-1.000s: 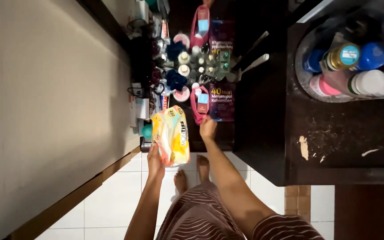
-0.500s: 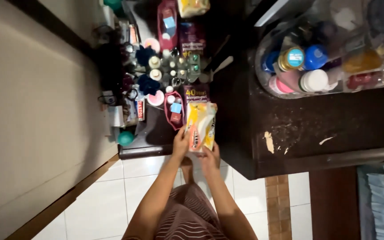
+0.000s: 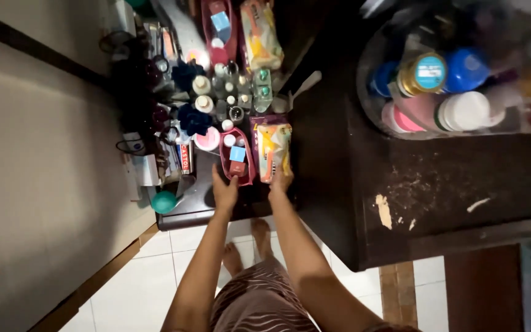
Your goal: Organizing various cosmetics, skincare bottles, and hygiene items on a vanity dresser and inside a makeup bag.
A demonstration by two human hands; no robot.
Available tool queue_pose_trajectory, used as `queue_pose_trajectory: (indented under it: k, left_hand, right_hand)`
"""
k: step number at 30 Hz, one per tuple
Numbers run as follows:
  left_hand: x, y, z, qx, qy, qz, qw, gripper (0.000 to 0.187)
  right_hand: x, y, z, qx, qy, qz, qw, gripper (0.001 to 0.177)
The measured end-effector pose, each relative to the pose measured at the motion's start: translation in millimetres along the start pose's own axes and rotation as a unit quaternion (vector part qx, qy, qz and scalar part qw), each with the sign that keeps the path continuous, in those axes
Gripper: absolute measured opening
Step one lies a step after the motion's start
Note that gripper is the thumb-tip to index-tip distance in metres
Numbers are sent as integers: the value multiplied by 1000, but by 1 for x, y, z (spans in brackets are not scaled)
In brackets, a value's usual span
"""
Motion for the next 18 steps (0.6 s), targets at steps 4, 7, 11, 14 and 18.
queue_pose_trajectory:
  k: [4,7,11,14,18]
  left_hand:
    - [30,-17,29,-123,-124,-173,969,94]
    - [32,-40,64,-272,-174,-185,928,81]
    - [33,-27,60,-141,-173,-206,953,58]
    - [40,-25,55,-149,-171,-206,952,61]
    - [36,-28,65,-169,-190,-199,946,51]
  right_hand:
    - [-74,-70,53,-223,-34,-337,914,65]
    - [-88,-78,82,-385,-127,-360,840,64]
    - [44,29,20,-97,-248,-266,927,46]
    - [3,3,-21,-21,3,-333,943,45]
    - [57,73,-30,161,-11,162,973,29]
Point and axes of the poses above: each hand's wrist, its own x-axis towards the middle knuckle, its own z-axis out of the palm, y = z × x, the point moved 5 cm from there along x, towards the middle knuckle, and after that the axes turned 4 degrees about -y, right-handed, at the moved point
